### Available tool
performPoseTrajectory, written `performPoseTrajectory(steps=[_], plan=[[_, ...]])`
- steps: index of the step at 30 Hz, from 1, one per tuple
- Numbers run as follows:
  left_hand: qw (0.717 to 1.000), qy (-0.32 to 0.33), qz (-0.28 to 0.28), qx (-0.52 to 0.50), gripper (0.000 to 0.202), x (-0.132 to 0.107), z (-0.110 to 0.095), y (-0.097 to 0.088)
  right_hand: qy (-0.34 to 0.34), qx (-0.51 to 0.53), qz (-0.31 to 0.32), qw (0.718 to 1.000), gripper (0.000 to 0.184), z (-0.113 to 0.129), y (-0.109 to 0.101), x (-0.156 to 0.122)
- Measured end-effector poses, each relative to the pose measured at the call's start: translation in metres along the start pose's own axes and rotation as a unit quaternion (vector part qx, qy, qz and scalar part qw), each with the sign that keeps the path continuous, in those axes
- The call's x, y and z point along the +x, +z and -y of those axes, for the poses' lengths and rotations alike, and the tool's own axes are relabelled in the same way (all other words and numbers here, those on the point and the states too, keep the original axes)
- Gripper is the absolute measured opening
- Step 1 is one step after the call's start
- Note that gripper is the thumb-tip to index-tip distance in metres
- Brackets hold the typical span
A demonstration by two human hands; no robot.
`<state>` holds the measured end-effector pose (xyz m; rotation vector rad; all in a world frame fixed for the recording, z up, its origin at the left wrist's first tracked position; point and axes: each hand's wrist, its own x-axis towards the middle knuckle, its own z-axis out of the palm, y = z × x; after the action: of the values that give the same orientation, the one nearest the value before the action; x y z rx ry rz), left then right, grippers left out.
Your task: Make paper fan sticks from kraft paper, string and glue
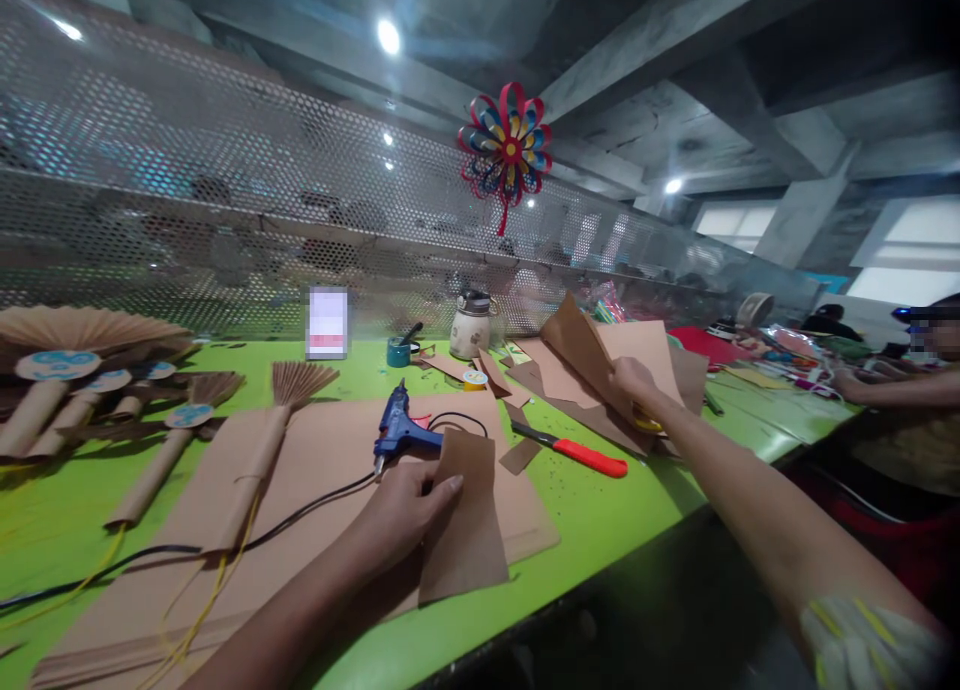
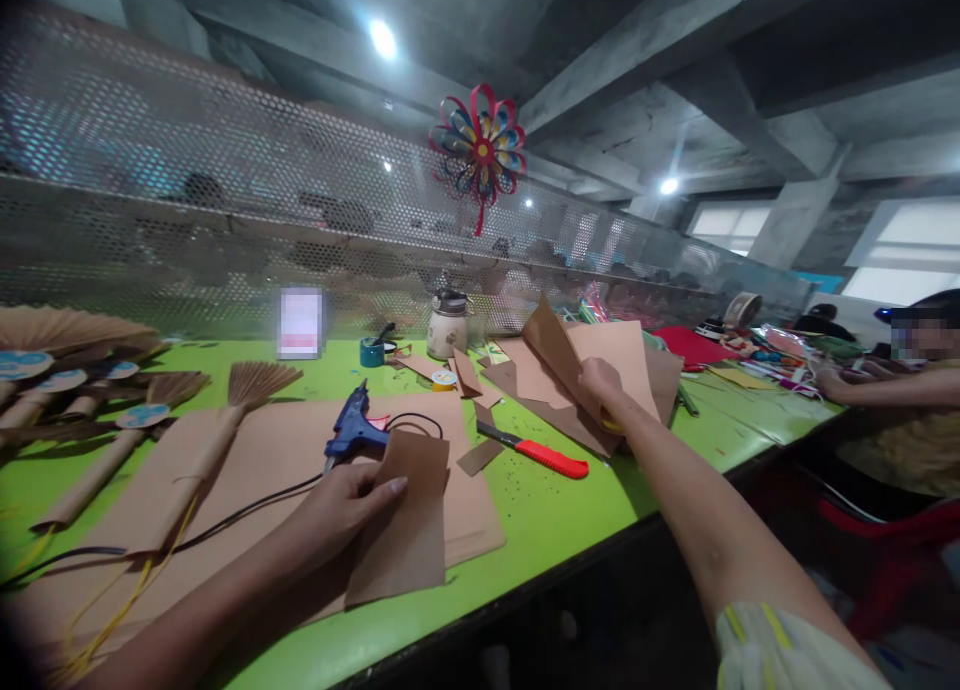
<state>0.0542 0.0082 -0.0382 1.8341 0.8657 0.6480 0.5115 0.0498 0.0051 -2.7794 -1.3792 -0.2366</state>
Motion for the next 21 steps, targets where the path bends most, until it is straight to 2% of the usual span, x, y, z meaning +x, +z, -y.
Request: performPoseTrajectory(steps=[6,11,16,21], plan=[[0.999,0.029,0.001,0.032,0.041,0.002,0.004,-0.001,-0.008,-0.006,-0.02,1.0,0.028,0.001,-0.009,-0.002],[0.999,0.028,0.002,0.046,0.042,0.002,0.006,0.0,-0.001,0.002,-0.058,0.998,0.027,0.0,-0.018,-0.008],[0.999,0.024,0.022,0.015,0.043,0.0,0.003,-0.002,0.01,0.022,-0.092,0.995,0.031,0.005,-0.017,-0.018],[0.999,0.033,0.012,0.024,0.039,0.001,0.002,-0.003,0.012,0.039,-0.093,0.995,0.03,0.012,-0.012,-0.021]])
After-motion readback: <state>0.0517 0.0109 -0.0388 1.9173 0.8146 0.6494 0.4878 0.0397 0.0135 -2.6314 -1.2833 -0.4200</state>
